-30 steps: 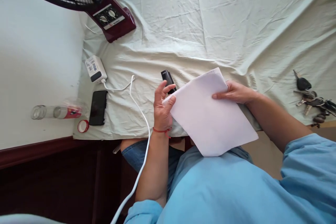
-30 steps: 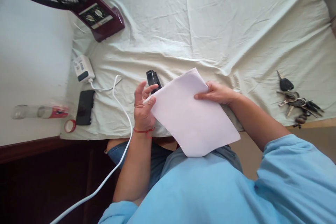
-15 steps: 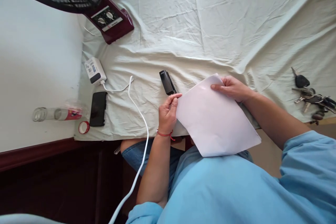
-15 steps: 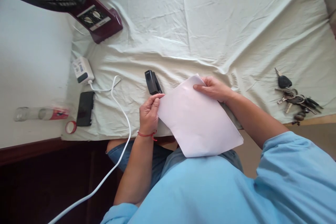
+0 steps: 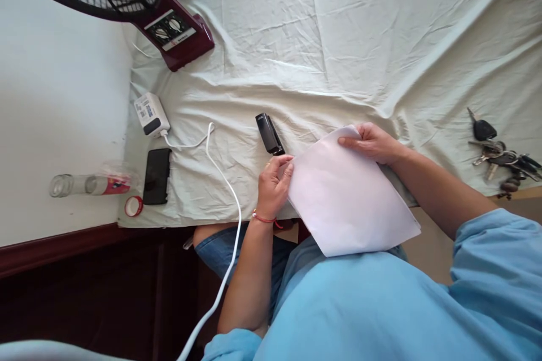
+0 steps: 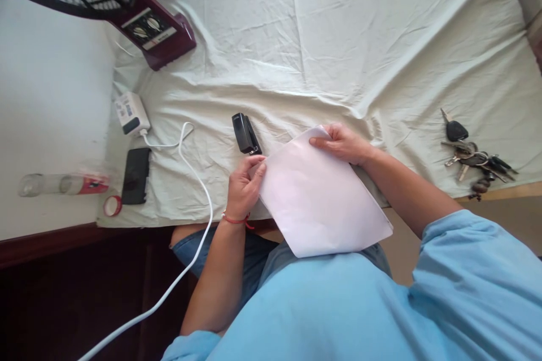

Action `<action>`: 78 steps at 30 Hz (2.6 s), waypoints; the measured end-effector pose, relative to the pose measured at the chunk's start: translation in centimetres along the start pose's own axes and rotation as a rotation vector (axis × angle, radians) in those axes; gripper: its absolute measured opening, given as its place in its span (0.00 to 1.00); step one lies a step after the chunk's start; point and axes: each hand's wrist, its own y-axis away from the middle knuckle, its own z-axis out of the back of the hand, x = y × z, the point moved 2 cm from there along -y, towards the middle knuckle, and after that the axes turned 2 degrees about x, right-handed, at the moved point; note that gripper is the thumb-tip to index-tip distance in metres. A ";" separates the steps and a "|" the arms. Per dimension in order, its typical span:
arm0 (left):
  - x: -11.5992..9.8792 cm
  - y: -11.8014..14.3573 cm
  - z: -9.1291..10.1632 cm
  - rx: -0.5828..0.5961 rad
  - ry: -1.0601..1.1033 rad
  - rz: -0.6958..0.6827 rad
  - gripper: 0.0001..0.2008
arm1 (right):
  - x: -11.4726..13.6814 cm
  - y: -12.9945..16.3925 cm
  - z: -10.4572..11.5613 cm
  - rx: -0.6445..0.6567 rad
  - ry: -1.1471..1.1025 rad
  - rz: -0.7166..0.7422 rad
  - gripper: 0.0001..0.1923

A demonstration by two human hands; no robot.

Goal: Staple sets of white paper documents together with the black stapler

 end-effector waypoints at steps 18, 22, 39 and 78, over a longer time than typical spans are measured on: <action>-2.0 1.8 -4.2 -0.205 0.651 0.471 0.31 | -0.4 0.0 0.5 -0.103 -0.041 0.048 0.24; -1.3 1.4 -4.0 -0.185 0.581 0.401 0.32 | -0.5 -0.1 0.7 -0.108 -0.032 0.068 0.24; -0.3 -0.2 -2.5 0.037 0.653 0.190 0.29 | -0.1 -0.5 0.4 -0.113 0.041 0.086 0.31; 0.0 -0.2 -3.0 -0.099 0.651 0.266 0.20 | 0.0 -0.7 0.5 -0.177 0.148 0.146 0.25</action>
